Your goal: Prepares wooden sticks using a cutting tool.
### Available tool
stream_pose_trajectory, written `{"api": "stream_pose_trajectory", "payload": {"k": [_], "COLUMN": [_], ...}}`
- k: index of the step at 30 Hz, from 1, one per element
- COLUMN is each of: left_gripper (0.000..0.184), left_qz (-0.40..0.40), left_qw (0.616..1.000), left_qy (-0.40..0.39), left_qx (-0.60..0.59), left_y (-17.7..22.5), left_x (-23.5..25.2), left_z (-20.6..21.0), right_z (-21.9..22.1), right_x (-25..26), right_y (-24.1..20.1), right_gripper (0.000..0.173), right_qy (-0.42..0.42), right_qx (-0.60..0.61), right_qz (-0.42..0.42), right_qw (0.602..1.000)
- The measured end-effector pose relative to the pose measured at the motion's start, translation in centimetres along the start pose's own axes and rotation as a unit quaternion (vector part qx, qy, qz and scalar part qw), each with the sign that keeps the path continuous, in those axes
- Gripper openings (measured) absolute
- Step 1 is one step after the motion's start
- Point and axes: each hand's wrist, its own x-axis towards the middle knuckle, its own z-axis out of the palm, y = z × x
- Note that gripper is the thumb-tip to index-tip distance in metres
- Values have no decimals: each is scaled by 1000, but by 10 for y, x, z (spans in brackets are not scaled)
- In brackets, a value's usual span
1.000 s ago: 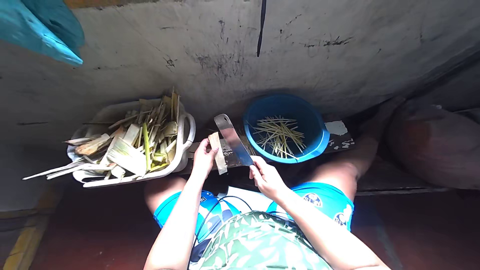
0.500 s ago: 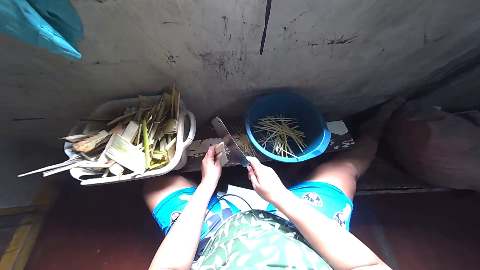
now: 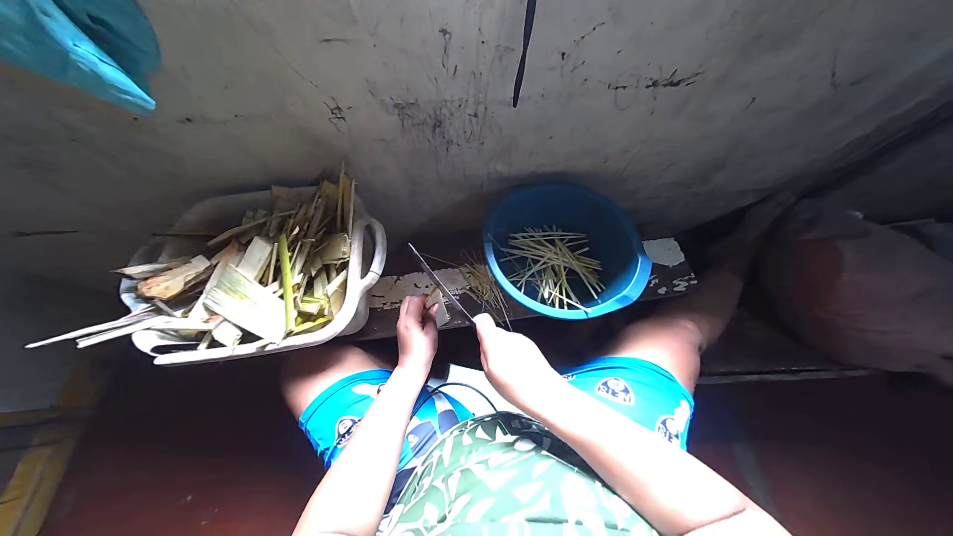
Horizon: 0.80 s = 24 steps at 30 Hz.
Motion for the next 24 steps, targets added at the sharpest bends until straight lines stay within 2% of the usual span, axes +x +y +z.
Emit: {"api": "stream_pose_trajectory", "payload": {"k": [3,6,15,19,24], "left_gripper": [17,15,16,17,19], "left_qz": [3,1,10,23,6], "left_qw": [1000,999,999,999,1000], "left_qy": [16,31,44,33,24], "left_qx": [-2,-14,-21,-23,-17], "left_y": [1,1,-3,-1,-1], "left_x": [-1,-4,-1,-5,-4], "left_z": [2,1,3,4,4], "right_z": [-5,9,27,59,64], "right_x": [-2,0,10,22,26], "right_y": [-3,5,14,36,45], "right_gripper": [33,31,32,34,34], "right_qy": [-30,-73,-87,-118,-131], "right_qx": [-8,5,-18,-12,-2], "right_qz": [14,37,56,71,65], "right_qw": [999,997,994,990,989]}}
